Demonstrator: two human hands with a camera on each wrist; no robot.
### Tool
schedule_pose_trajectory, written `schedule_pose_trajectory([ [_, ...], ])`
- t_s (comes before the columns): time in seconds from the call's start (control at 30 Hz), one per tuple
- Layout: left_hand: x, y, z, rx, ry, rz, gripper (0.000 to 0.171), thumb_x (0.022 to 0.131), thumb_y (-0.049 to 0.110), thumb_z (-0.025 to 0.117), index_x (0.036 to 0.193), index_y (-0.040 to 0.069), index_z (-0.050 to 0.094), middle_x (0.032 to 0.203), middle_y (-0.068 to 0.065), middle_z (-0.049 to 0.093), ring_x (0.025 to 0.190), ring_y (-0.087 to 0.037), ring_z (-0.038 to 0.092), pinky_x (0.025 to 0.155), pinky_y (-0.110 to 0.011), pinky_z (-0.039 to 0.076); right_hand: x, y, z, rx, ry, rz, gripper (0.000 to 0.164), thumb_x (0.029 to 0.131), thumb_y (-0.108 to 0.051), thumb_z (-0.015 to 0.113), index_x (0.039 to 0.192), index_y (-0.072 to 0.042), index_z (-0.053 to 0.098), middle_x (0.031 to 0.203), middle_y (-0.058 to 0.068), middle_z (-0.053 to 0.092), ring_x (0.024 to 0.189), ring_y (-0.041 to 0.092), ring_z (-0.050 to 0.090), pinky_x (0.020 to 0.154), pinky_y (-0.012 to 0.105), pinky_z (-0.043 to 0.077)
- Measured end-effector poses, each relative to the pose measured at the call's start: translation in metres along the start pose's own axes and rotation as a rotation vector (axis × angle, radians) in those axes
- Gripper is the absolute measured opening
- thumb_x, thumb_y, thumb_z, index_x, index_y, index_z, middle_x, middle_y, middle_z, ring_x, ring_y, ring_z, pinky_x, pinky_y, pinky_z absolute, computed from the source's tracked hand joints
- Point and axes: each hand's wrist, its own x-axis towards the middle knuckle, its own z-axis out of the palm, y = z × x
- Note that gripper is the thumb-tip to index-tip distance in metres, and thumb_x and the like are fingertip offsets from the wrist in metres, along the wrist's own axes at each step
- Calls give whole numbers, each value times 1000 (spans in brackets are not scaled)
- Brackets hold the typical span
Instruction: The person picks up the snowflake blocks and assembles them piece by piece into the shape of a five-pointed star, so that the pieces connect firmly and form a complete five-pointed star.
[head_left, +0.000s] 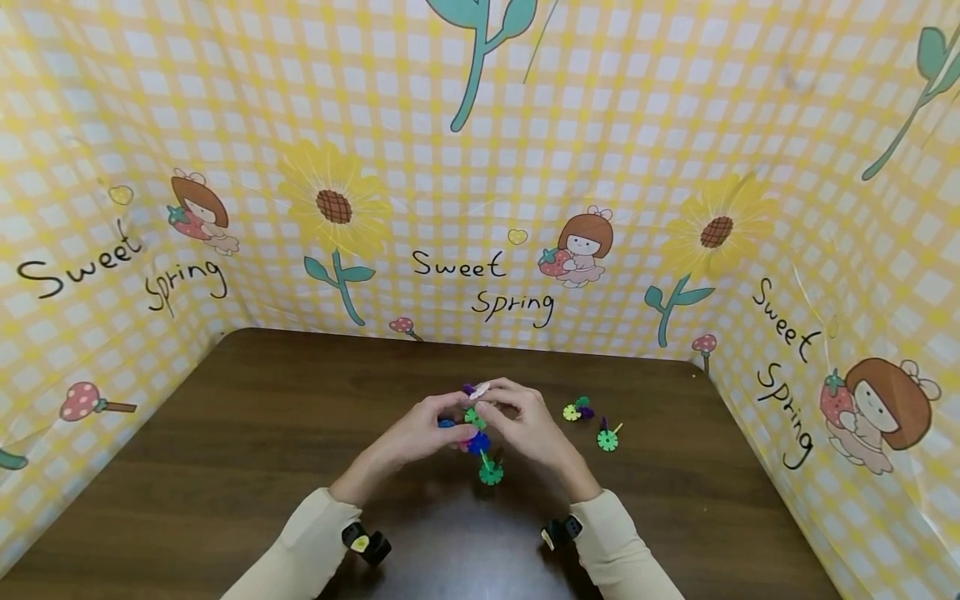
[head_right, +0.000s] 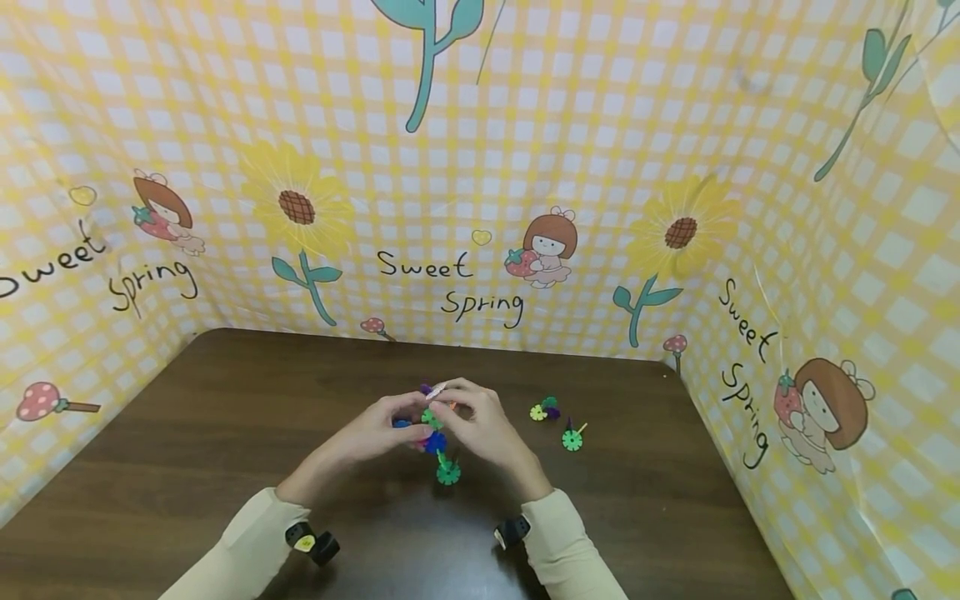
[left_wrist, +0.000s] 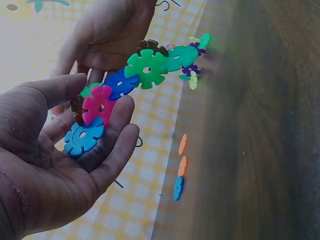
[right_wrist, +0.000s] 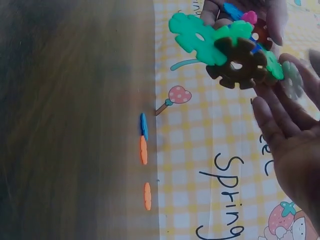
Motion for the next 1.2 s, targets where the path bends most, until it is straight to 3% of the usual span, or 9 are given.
schedule_pose_trajectory([
  [0.13, 1, 1, 1, 0, -1, -9, 28, 98, 21, 66, 123, 8, 62, 95, -10, 67, 82, -26, 68, 80, -53, 56, 3, -9, 2, 21, 81, 11, 12, 95, -4, 67, 88, -4, 77, 107, 8, 73, 96, 21, 70, 74, 30, 57],
  [0.3, 2, 2, 1, 7, -6, -9, 30, 99, 21, 66, 126, 9, 61, 94, -10, 67, 82, -28, 69, 79, -53, 56, 8, -31, 0, 61, 113, 9, 15, 90, 0, 73, 75, 4, 72, 103, 21, 73, 95, 33, 71, 61, 28, 55],
  [0.43, 3, 2, 1, 2, -9, -7, 34, 98, 20, 67, 129, 11, 60, 93, -10, 67, 85, -40, 68, 77, -55, 56, 9, -32, -1, 87, 127, 13, 15, 92, 2, 69, 77, 4, 69, 109, 24, 71, 95, 33, 71, 60, 25, 53],
  [0.63, 5, 4, 1, 6, 1, -18, 32, 97, 19, 68, 126, 8, 61, 94, -11, 66, 85, -43, 67, 76, -56, 56, 7, -10, 0, 120, 99, 63, 29, 106, -11, 49, 94, -4, 74, 115, 12, 72, 100, 22, 70, 82, 29, 56],
  [0.7, 5, 3, 1, 20, 5, -23, 30, 97, 20, 68, 124, 7, 62, 93, -11, 67, 83, -40, 68, 74, -55, 56, 8, -8, 0, 125, 118, 74, 33, 106, -14, 51, 87, -4, 75, 108, 9, 75, 97, 21, 71, 71, 26, 56],
  [0.83, 6, 2, 3, 40, 3, -23, 31, 97, 19, 68, 125, 6, 61, 91, -11, 67, 80, -37, 68, 72, -53, 56, 8, -8, -2, 155, 192, 91, 29, 98, -13, 66, 72, -3, 70, 97, 10, 76, 87, 22, 72, 51, 23, 46],
  [0.97, 6, 2, 4, 38, 13, -29, 30, 98, 20, 67, 124, 7, 61, 90, -11, 67, 80, -37, 67, 73, -53, 56, 8, -9, -4, 271, 201, 147, 12, 93, -5, 71, 92, 4, 63, 102, 18, 73, 88, 23, 73, 68, 26, 56],
  [1.07, 7, 2, 4, 37, 21, -45, 29, 98, 22, 67, 123, 9, 61, 91, -10, 67, 82, -38, 68, 74, -53, 56, 8, -7, -6, 338, 161, 219, 19, 94, -4, 69, 109, 6, 61, 110, 22, 70, 94, 21, 72, 82, 30, 57],
  [1.2, 7, -1, 4, 49, 21, -44, 29, 98, 23, 67, 123, 10, 61, 90, -9, 67, 83, -39, 68, 74, -53, 56, 6, -3, -8, 331, 67, 284, 24, 100, -11, 63, 116, 6, 67, 116, 22, 69, 101, 19, 69, 88, 29, 54],
])
